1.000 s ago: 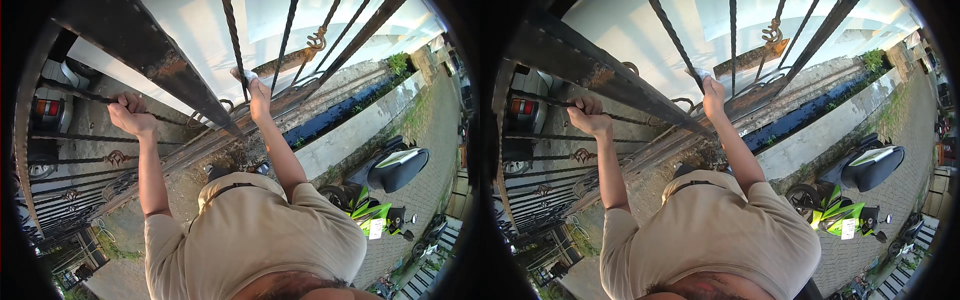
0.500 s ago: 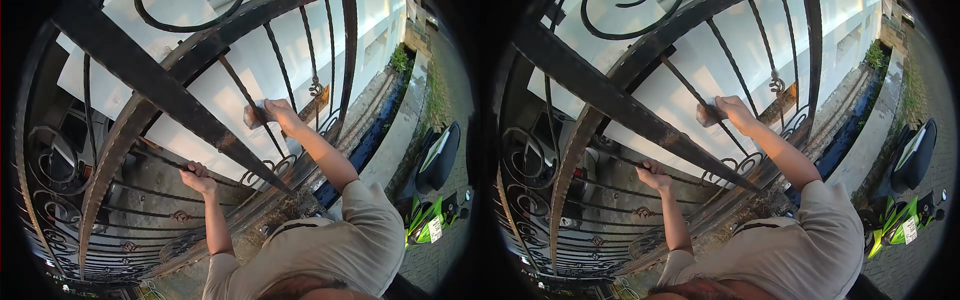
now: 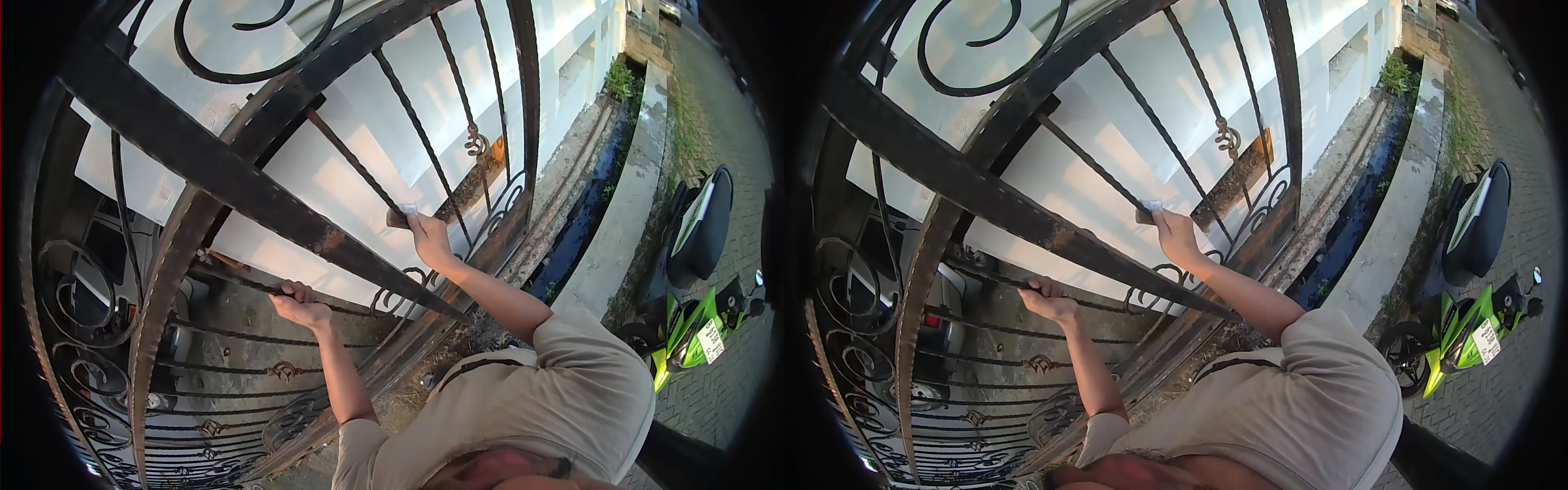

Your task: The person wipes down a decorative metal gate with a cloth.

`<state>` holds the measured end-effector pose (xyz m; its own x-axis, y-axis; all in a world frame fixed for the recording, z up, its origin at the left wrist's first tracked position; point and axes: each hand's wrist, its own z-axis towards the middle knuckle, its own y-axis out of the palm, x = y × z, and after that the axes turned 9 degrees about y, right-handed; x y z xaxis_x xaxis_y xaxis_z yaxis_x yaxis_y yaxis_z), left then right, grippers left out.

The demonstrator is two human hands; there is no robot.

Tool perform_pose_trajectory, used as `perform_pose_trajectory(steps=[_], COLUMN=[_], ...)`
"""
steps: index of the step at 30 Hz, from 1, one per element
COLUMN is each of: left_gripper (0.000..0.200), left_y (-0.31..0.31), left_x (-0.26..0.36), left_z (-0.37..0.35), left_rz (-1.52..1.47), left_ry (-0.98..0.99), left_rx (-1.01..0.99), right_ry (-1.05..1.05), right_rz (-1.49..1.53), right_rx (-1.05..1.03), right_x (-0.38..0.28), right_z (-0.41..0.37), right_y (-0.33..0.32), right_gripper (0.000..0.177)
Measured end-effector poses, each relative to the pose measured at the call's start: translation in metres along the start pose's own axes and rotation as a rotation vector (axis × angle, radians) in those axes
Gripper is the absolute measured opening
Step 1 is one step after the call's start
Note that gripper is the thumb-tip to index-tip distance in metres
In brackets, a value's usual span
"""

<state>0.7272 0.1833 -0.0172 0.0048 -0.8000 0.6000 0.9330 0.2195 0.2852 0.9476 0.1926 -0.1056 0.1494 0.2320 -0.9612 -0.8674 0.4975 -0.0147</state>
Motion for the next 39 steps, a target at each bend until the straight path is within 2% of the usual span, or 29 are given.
perform_pose_trajectory(steps=[1, 3, 5, 6, 7, 8, 10, 12, 14, 16, 19, 21, 25, 27, 29, 30, 31, 32, 34, 36, 37, 38, 39], left_gripper=[0.056, 0.056, 0.055, 0.054, 0.052, 0.052, 0.052, 0.053, 0.053, 0.051, 0.044, 0.039, 0.038, 0.043, 0.045, 0.046, 0.046, 0.046, 0.048, 0.051, 0.055, 0.055, 0.058], left_y=[-0.001, 0.004, -0.001, -0.002, -0.001, 0.0, -0.003, 0.002, 0.005, 0.003, 0.001, 0.004, -0.005, -0.002, -0.007, -0.012, -0.013, -0.013, -0.013, -0.02, -0.022, -0.022, -0.022], left_x=[0.0, 0.002, 0.0, -0.003, -0.003, -0.005, -0.008, -0.005, -0.003, -0.003, 0.0, 0.003, -0.003, 0.001, -0.005, -0.005, -0.005, -0.006, -0.008, -0.014, -0.018, -0.022, -0.025], left_z=[0.0, 0.0, 0.001, 0.002, 0.002, 0.003, 0.004, 0.004, 0.003, 0.004, 0.001, 0.002, 0.004, 0.003, 0.003, 0.003, 0.004, 0.005, 0.004, 0.005, 0.003, 0.001, 0.0], left_rz=[0.013, 0.027, 0.021, 0.008, 0.013, 0.013, 0.034, 0.054, 0.099, 0.042, -0.004, -0.077, -0.201, -0.18, -0.242, -0.302, -0.335, -0.326, -0.337, -0.372, -0.405, -0.403, -0.344], left_ry=[0.007, 0.023, 0.038, 0.068, 0.064, 0.049, 0.077, 0.089, 0.086, 0.078, -0.016, -0.056, -0.022, -0.008, -0.038, -0.055, -0.076, -0.081, -0.043, 0.013, 0.071, 0.065, 0.149], left_rx=[0.014, 0.055, 0.005, -0.023, 0.002, -0.011, 0.037, 0.054, 0.091, 0.064, 0.14, 0.214, 0.122, 0.156, 0.128, 0.099, 0.095, 0.092, 0.114, 0.051, -0.016, -0.001, -0.026], right_ry=[0.014, 0.227, 0.152, 0.052, 0.116, 0.116, -0.024, 0.113, 0.292, 0.295, 0.444, 0.354, 0.372, 0.498, 0.334, 0.231, 0.284, 0.228, 0.251, 0.369, 0.425, 0.484, 0.461], right_rz=[0.0, 0.626, 0.603, 0.613, 0.416, 0.455, 0.617, 0.417, 0.412, 0.33, 0.233, 0.218, 0.046, 0.096, 0.166, 0.296, 0.353, 0.475, 0.294, 0.014, -0.014, -0.04, 0.047], right_rx=[0.009, -0.224, -0.37, -0.367, -0.386, -0.449, -0.349, -0.288, -0.335, -0.165, -0.185, -0.213, -0.276, -0.152, -0.202, -0.157, -0.2, -0.161, -0.221, -0.227, -0.243, -0.257, -0.28], right_x=[0.012, 0.023, -0.034, -0.063, -0.091, -0.102, -0.056, -0.003, 0.095, 0.091, 0.029, 0.001, 0.063, 0.076, 0.059, 0.04, 0.036, 0.006, 0.019, 0.072, 0.097, 0.118, 0.13], right_z=[-0.004, -0.002, 0.026, 0.038, 0.045, 0.048, 0.045, 0.01, -0.017, -0.026, -0.012, -0.002, -0.022, -0.035, -0.014, -0.002, 0.008, 0.009, -0.002, -0.029, -0.047, -0.065, -0.081], right_y=[-0.003, -0.008, -0.019, -0.018, -0.028, -0.031, -0.006, -0.014, -0.014, -0.017, -0.021, -0.023, -0.039, -0.033, -0.017, -0.004, 0.005, 0.002, -0.014, -0.026, -0.039, -0.054, -0.068], right_gripper=[0.03, 0.034, 0.037, 0.039, 0.04, 0.041, 0.04, 0.04, 0.034, 0.037, 0.04, 0.04, 0.039, 0.04, 0.04, 0.041, 0.041, 0.042, 0.042, 0.042, 0.04, 0.038, 0.036])
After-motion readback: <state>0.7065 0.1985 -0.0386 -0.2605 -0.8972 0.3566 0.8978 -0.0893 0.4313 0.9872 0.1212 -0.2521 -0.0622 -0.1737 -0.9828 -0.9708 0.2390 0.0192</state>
